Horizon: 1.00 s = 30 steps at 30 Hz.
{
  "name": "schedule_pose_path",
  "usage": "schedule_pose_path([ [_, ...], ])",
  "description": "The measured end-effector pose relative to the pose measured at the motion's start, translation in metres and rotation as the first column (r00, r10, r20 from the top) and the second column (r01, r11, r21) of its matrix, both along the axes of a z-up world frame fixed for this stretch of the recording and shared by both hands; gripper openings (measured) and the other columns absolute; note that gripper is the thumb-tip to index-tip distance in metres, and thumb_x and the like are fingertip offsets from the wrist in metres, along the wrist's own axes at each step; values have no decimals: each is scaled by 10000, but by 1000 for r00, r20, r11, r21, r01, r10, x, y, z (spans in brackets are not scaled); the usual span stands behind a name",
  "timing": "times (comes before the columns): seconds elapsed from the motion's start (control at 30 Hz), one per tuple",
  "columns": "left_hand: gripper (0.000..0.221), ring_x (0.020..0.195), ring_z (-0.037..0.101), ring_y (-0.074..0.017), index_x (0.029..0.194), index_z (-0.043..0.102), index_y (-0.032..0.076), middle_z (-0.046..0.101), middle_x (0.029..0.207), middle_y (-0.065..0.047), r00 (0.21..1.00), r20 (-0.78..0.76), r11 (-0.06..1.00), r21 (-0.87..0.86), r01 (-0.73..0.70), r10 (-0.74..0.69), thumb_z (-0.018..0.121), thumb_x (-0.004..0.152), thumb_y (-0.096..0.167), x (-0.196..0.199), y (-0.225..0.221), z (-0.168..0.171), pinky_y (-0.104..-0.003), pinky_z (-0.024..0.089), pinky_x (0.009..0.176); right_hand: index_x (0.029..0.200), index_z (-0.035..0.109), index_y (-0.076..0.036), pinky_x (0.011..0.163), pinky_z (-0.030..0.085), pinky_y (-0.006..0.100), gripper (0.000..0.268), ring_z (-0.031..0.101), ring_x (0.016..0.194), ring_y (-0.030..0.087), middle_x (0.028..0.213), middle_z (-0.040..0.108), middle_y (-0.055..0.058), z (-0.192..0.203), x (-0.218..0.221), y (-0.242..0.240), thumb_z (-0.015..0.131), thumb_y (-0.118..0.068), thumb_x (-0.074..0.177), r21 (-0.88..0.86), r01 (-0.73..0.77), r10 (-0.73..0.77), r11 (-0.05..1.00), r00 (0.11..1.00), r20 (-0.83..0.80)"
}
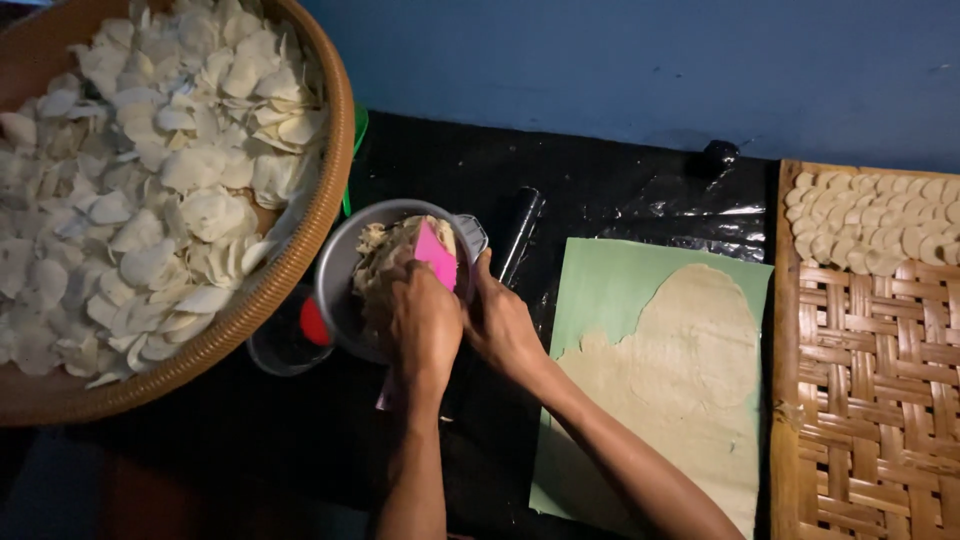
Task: The recorder spreads a portion of dough onto a plastic sheet using a pink spatula and then uses a rolling pin to flatten it thinly.
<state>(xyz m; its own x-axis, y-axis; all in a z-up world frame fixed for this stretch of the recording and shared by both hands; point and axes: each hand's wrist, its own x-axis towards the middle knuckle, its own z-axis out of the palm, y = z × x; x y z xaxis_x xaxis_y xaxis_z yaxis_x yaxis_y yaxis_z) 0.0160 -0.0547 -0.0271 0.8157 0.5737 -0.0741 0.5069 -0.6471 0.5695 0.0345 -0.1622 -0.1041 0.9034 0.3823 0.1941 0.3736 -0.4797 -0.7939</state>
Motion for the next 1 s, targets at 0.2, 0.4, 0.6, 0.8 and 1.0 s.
schedule_pose_path([
  [0.2,310,1057,628,-492,1149,670,-32,680,1128,-306,960,225,984,90,151,-168,543,894,91,-4,29,-100,-537,496,916,1535,205,136,733,559,490,845,684,831,469,902,660,306,5,0,-3,677,-159,899,22,-12,12,1000,1000,-2],
  [0.4,275,988,632,-507,1059,680,-50,675,1018,-313,911,360,979,54,197,-203,480,1014,133,-25,49,-117,-551,493,870,1574,195,72,813,539,474,849,676,919,475,985,670,330,8,0,-17,699,-210,952,28,-70,72,997,993,-97],
  [0.6,369,927,621,-507,1035,662,-38,675,947,-307,933,286,952,-147,267,-217,449,1070,261,-47,22,-41,-536,474,766,1490,512,-52,815,584,339,510,719,932,214,1046,754,130,-4,7,-89,608,-108,992,246,-118,161,962,974,-162],
  [0.8,234,919,662,-463,1111,625,-5,684,970,-259,834,434,848,-240,472,-341,476,1071,171,-64,-45,-65,-505,517,740,1309,669,-69,708,566,345,291,714,834,234,1045,735,156,26,26,-247,638,-142,1029,-80,501,-497,862,866,61],
  [1.0,234,886,677,-429,1187,643,48,667,1007,-217,794,202,792,-110,600,-574,519,991,75,-44,-94,-22,-521,531,679,1286,673,10,796,540,421,408,654,906,349,1102,683,244,3,35,-319,640,5,879,-224,478,-393,849,855,338],
])
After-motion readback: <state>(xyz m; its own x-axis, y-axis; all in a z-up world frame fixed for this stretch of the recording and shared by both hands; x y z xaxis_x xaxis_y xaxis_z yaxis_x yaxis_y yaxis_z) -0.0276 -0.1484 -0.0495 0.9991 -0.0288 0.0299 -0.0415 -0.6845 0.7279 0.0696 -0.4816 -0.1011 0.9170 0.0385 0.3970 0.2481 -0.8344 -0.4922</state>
